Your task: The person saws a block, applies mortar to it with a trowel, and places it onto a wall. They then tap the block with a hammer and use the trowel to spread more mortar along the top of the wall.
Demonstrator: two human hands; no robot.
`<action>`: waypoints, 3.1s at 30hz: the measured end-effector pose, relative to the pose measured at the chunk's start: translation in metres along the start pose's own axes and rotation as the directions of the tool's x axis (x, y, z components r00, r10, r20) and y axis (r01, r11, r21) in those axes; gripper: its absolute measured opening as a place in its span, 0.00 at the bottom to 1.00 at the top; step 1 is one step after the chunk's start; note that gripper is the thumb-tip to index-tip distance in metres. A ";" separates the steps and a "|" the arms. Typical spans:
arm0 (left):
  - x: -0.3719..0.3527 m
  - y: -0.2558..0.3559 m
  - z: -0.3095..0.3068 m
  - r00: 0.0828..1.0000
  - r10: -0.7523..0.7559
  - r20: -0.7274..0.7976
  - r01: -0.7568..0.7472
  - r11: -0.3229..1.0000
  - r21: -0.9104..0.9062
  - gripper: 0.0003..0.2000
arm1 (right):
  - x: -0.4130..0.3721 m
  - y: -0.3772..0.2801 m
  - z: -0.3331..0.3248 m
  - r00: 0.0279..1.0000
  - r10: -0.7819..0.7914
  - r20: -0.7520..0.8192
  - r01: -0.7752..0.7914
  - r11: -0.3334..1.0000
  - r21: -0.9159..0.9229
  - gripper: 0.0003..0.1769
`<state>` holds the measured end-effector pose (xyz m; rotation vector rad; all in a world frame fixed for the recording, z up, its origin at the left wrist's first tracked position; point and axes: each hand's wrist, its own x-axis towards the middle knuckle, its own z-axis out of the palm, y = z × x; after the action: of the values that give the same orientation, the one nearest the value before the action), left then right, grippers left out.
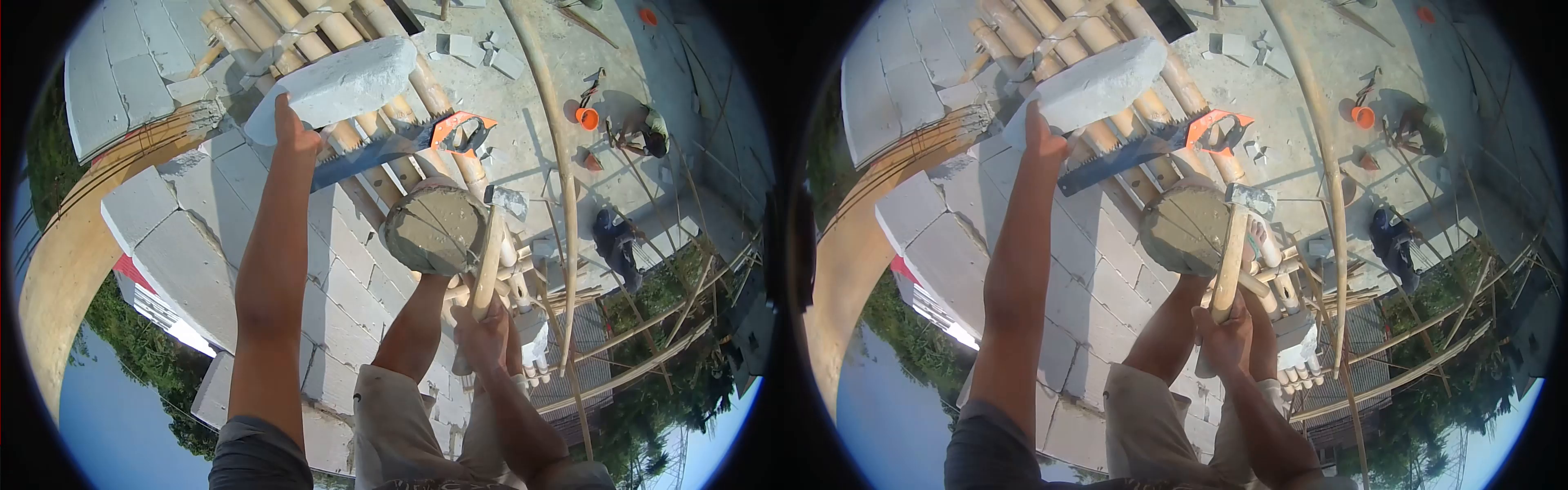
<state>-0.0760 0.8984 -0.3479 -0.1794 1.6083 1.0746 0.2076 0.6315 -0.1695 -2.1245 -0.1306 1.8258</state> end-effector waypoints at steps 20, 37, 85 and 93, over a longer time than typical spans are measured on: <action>0.067 0.058 -0.031 0.526 0.310 0.792 -0.439 -0.698 0.566 0.58 | 0.112 -0.042 -0.022 0.894 -0.411 0.180 0.393 0.522 -0.757 0.31; 0.070 0.109 0.005 0.472 0.208 0.857 -0.621 -0.611 0.491 0.56 | 0.333 -0.156 0.191 0.663 -0.101 0.742 0.723 -0.171 -0.669 0.30; 0.090 0.066 0.102 0.628 0.094 0.773 -0.574 -0.615 0.541 0.53 | 0.009 -0.037 -0.172 0.862 -0.506 0.031 0.504 0.851 -0.145 0.13; 0.118 0.065 0.076 0.688 0.245 0.683 -0.564 -0.412 0.716 0.52 | 0.068 -0.038 -0.074 0.703 -0.711 0.004 0.668 0.660 -0.344 0.17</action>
<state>-0.1046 1.0382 -0.4083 1.8745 1.8313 -0.1260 0.2974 0.6720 -0.2130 -1.9606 -1.1221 1.2425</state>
